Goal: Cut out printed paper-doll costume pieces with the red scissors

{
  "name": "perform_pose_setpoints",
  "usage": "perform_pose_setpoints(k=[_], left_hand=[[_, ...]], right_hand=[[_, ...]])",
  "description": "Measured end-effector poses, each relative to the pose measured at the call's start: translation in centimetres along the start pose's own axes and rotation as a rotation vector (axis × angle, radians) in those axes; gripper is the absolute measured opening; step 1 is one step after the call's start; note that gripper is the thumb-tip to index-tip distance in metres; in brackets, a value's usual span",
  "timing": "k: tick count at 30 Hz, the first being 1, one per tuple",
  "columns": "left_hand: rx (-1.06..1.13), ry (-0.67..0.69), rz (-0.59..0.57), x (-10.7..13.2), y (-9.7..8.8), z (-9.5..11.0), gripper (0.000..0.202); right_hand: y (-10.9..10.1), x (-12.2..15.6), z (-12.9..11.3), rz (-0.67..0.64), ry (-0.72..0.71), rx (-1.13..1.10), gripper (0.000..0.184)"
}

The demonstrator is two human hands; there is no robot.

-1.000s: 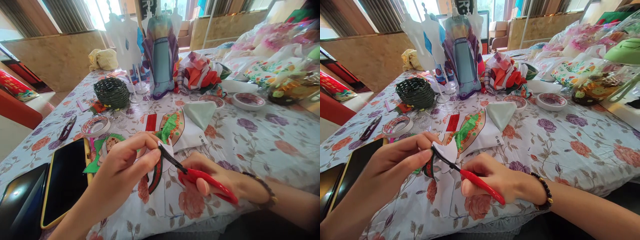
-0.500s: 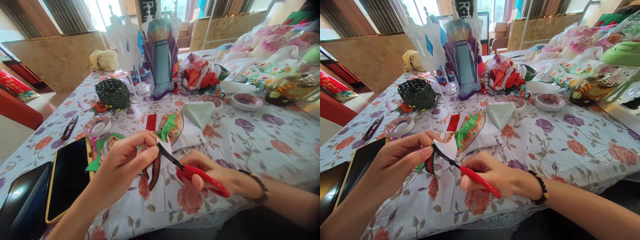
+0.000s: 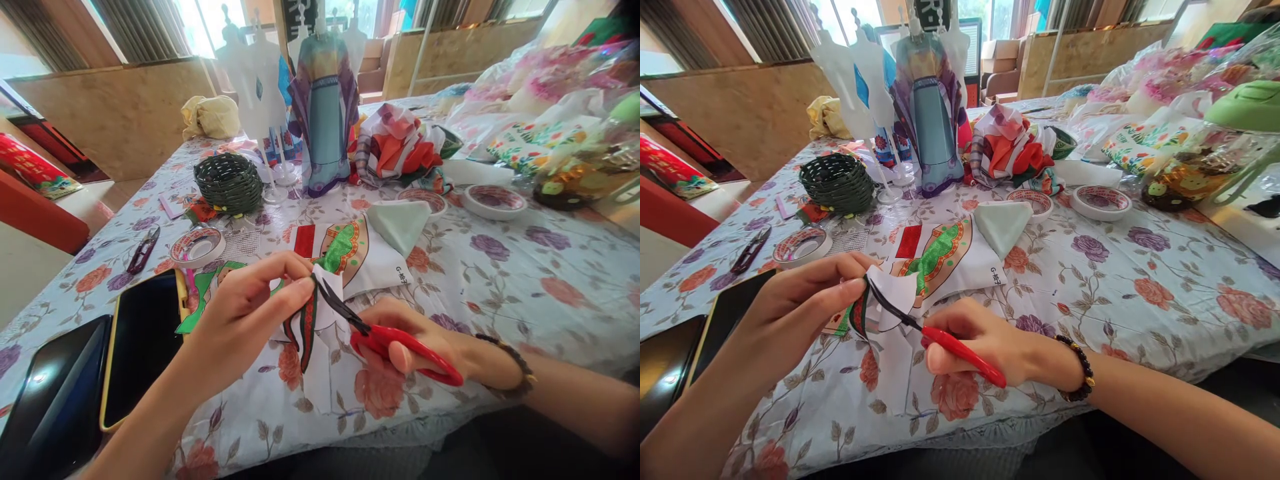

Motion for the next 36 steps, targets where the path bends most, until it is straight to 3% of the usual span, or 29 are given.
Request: perform_pose_setpoints(k=[12, 28, 36], left_hand=[[0.036, -0.016, -0.019, 0.1, 0.4, -0.2, 0.026], [0.078, 0.01, -0.03, 0.3, 0.4, -0.2, 0.025], [0.088, 0.019, -0.045, 0.3, 0.5, -0.2, 0.024]], right_hand=[[-0.1, 0.1, -1.0, 0.029, -0.047, 0.065, 0.061], [-0.4, 0.3, -0.3, 0.081, -0.044, -0.037, 0.06], [-0.4, 0.2, -0.4, 0.075, -0.085, 0.017, 0.063]])
Point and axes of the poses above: each hand's wrist, its own x-axis away from the middle knuckle, its own y-axis out of the palm, z = x × y, the point moved 8 cm from there along -x, towards the middle knuckle, and after that the axes turned 1 degree about x, right-handed, at the moved point
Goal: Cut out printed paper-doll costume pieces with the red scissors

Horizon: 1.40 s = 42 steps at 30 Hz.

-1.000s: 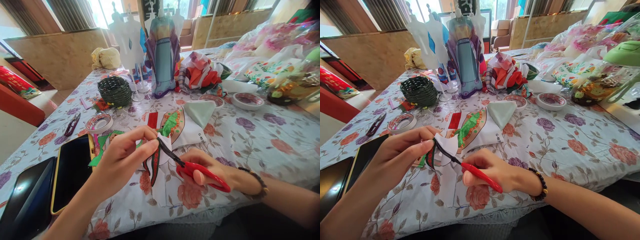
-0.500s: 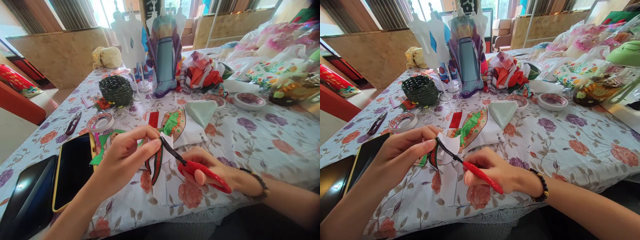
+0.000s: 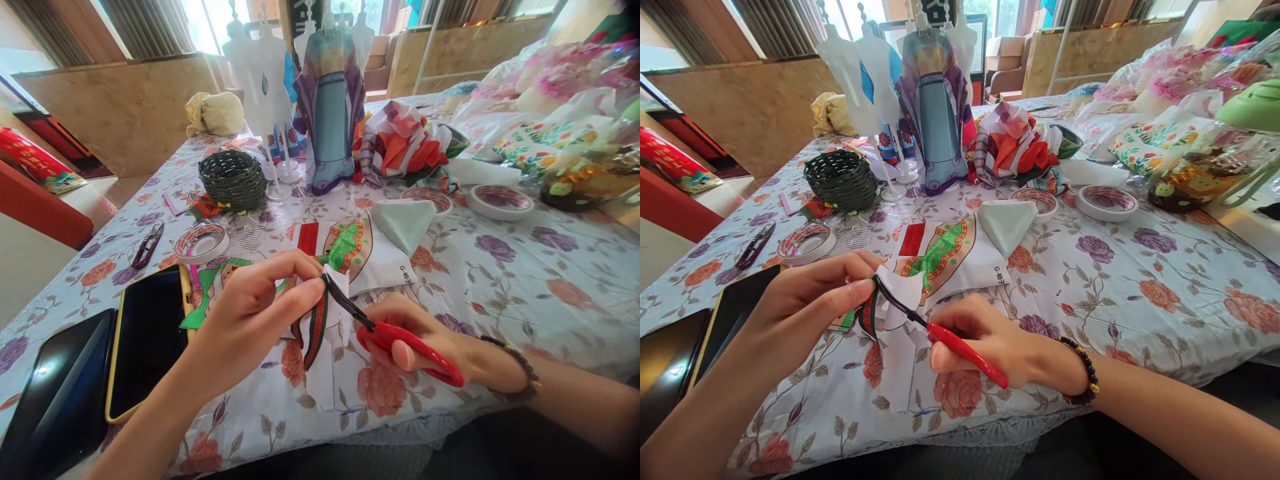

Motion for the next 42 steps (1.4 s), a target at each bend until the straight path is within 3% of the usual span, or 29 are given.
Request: perform_pose_setpoints(k=[18, 42], left_hand=[[0.014, -0.014, 0.0, 0.03, 0.09, -0.27, 0.023], [0.031, -0.026, 0.015, -0.2, 0.13, -0.32, 0.024]], right_hand=[[0.14, 0.16, 0.17, 0.001, 0.053, -0.031, 0.06], [0.2, -0.08, -0.25, 0.013, 0.017, 0.015, 0.063]])
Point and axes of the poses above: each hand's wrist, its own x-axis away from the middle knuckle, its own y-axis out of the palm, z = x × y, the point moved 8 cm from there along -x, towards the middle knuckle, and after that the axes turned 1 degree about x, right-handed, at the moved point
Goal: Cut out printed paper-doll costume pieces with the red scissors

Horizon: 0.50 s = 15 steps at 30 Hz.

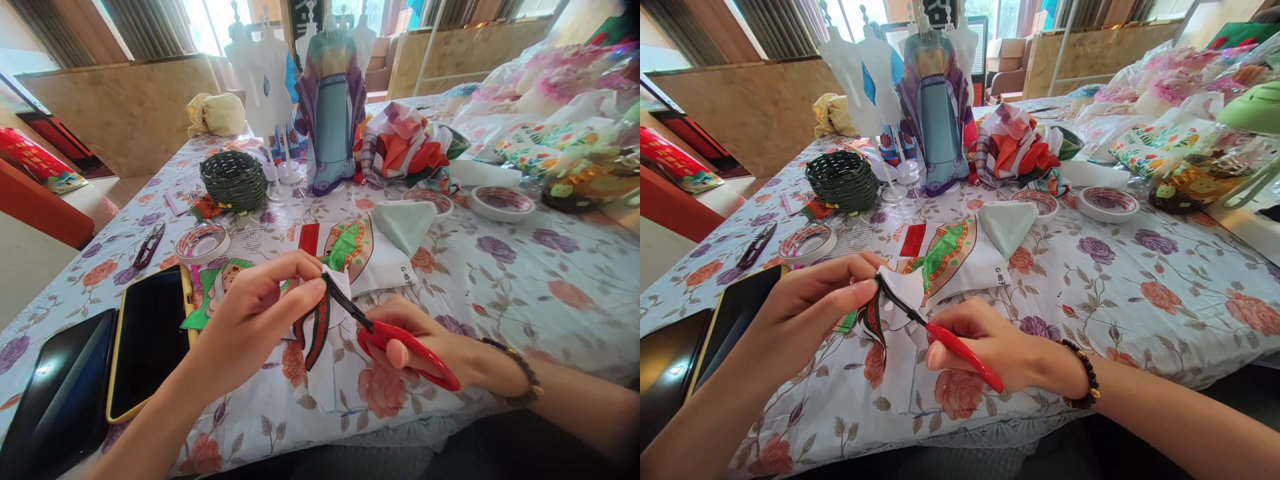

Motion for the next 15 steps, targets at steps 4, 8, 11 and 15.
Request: perform_pose_setpoints(k=[4, 8, 11, 15], left_hand=[[0.006, -0.005, -0.004, -0.03, 0.09, -0.05, 0.023], [0.008, -0.004, -0.012, 0.07, 0.14, 0.03, 0.024], [-0.005, -0.008, -0.01, 0.09, 0.08, -0.01, 0.023], [0.006, -0.014, -0.001, 0.07, -0.02, -0.1, 0.023]], right_hand=[[0.09, 0.1, 0.11, -0.019, 0.048, -0.009, 0.062], [0.09, 0.01, -0.13, -0.029, 0.021, 0.013, 0.061], [0.01, -0.03, -0.09, -0.012, 0.008, 0.026, 0.062], [0.09, 0.04, 0.19, -0.006, 0.06, 0.036, 0.064]])
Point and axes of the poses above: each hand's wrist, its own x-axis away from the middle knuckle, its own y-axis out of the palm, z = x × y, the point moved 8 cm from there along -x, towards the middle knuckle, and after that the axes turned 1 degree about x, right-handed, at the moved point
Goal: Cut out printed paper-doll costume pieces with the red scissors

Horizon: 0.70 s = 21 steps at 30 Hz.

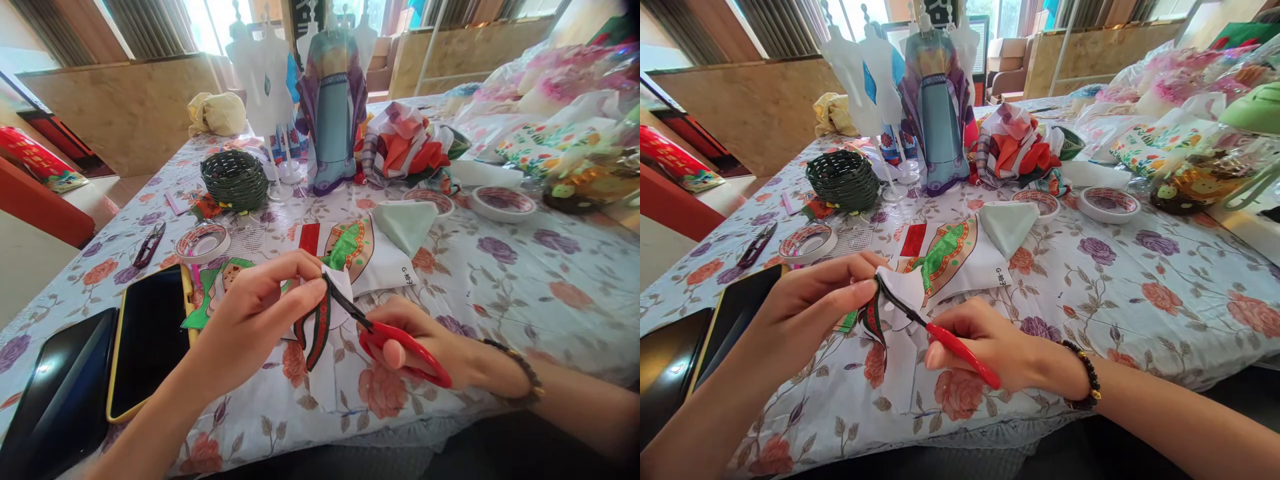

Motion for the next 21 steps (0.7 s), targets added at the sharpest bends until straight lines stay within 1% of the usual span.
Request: perform_pose_setpoints(k=[3, 8, 13, 15, 17, 19, 21], left_hand=[[0.01, 0.0, -0.012, 0.0, 0.1, 0.0, 0.023], [-0.011, 0.01, -0.012, 0.1, -0.1, 0.2, 0.023], [-0.098, 0.068, -0.019, 0.2, -0.4, 0.7, 0.022], [-0.162, 0.097, -0.015, 0.1, -0.6, 0.8, 0.021], [-0.227, 0.124, 0.01, 0.0, -0.8, 0.9, 0.02], [-0.269, 0.132, 0.048, 0.0, -1.1, 0.8, 0.018], [-0.284, 0.115, 0.077, -0.1, -1.3, 0.5, 0.019]], right_hand=[[0.1, 0.0, -0.2, -0.015, 0.007, -0.007, 0.064], [0.3, 0.1, -0.9, -0.039, -0.053, 0.001, 0.062], [0.1, 0.4, -0.6, -0.03, 0.019, 0.009, 0.063], [-0.1, 0.5, -0.2, -0.001, 0.052, -0.002, 0.063], [-0.3, 0.4, 0.3, 0.024, 0.067, -0.04, 0.062], [-0.2, 0.3, 0.4, 0.006, 0.021, -0.094, 0.059], [0.0, 0.2, 0.5, -0.017, 0.012, -0.146, 0.054]])
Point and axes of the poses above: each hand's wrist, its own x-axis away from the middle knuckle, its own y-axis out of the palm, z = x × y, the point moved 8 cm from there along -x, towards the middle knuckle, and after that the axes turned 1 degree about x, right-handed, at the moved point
